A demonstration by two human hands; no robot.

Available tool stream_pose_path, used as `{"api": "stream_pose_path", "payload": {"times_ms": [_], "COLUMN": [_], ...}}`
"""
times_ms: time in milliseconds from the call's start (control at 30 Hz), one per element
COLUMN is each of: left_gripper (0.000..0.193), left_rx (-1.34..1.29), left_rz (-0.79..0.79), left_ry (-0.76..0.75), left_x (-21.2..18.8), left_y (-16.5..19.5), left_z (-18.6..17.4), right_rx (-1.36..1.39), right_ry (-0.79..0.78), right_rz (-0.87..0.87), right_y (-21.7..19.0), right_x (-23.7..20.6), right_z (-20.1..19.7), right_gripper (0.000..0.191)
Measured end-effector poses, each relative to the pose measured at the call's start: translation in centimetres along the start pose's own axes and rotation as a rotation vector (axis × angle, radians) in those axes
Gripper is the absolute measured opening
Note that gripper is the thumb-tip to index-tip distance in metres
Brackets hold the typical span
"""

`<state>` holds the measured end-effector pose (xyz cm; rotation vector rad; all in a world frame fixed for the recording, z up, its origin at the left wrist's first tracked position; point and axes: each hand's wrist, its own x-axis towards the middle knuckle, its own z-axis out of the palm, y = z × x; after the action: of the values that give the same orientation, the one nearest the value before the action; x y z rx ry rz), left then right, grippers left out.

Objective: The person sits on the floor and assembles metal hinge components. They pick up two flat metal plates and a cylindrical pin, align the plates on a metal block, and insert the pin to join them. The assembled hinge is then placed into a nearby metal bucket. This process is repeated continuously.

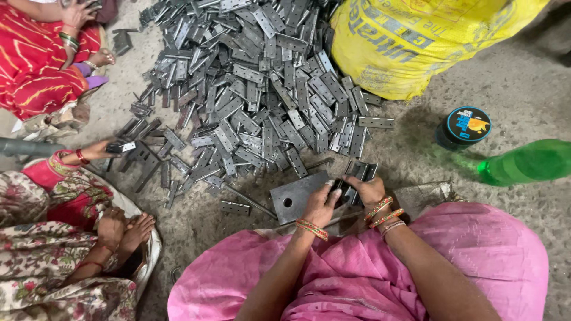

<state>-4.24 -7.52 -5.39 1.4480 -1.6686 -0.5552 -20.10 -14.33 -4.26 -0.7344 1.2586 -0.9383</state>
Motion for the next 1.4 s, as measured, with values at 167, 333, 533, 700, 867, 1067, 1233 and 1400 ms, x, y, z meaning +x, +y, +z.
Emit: {"api": "stream_pose_path", "payload": {"times_ms": [167, 333, 533, 700, 867, 1067, 1233, 1400], "left_gripper": [0.040, 0.033, 0.027, 0.024, 0.023, 0.044, 0.050, 0.051], "left_rx": [-0.610, -0.739, -0.484, -0.325, -0.256, 0.222, 0.308, 0.314], "left_rz": [-0.597, -0.675, -0.469, -0.349, -0.341, -0.039, 0.014, -0.015], "left_ry": [-0.002, 0.009, 0.010, 0.018, 0.011, 0.010, -0.018, 0.031], "left_x": [-2.6, -5.8, -10.0, -10.3, -9.6, -8.8, -8.1, -7.1], "left_y": [-1.9, -3.1, -3.7, -3.2, -1.9, -0.7, -0.8, -1.5], "left_z": [-1.0, -3.2, -5.2, -5.7, -6.2, -6.3, -5.6, -4.5], "right_rx": [0.001, 0.014, -0.208, 0.000, -0.086, -0.019, -0.024, 0.051], "right_ry": [-0.037, -0.039, -0.061, -0.022, 0.056, 0.087, 0.237, 0.167], "right_rz": [-0.046, -0.077, 0.011, -0.030, -0.140, 0.026, 0.158, 0.011], "right_y": [0.5, 2.0, 4.3, 5.2, 4.9, 4.8, 5.4, 5.9], "right_x": [-2.0, -6.0, -9.2, -10.1, -9.7, -7.4, -5.5, -4.2], "right_z": [1.7, 4.3, 5.7, 6.4, 6.9, 7.5, 7.2, 6.7], "right_gripper": [0.020, 0.024, 0.024, 0.021, 0.020, 0.017, 0.020, 0.017]}}
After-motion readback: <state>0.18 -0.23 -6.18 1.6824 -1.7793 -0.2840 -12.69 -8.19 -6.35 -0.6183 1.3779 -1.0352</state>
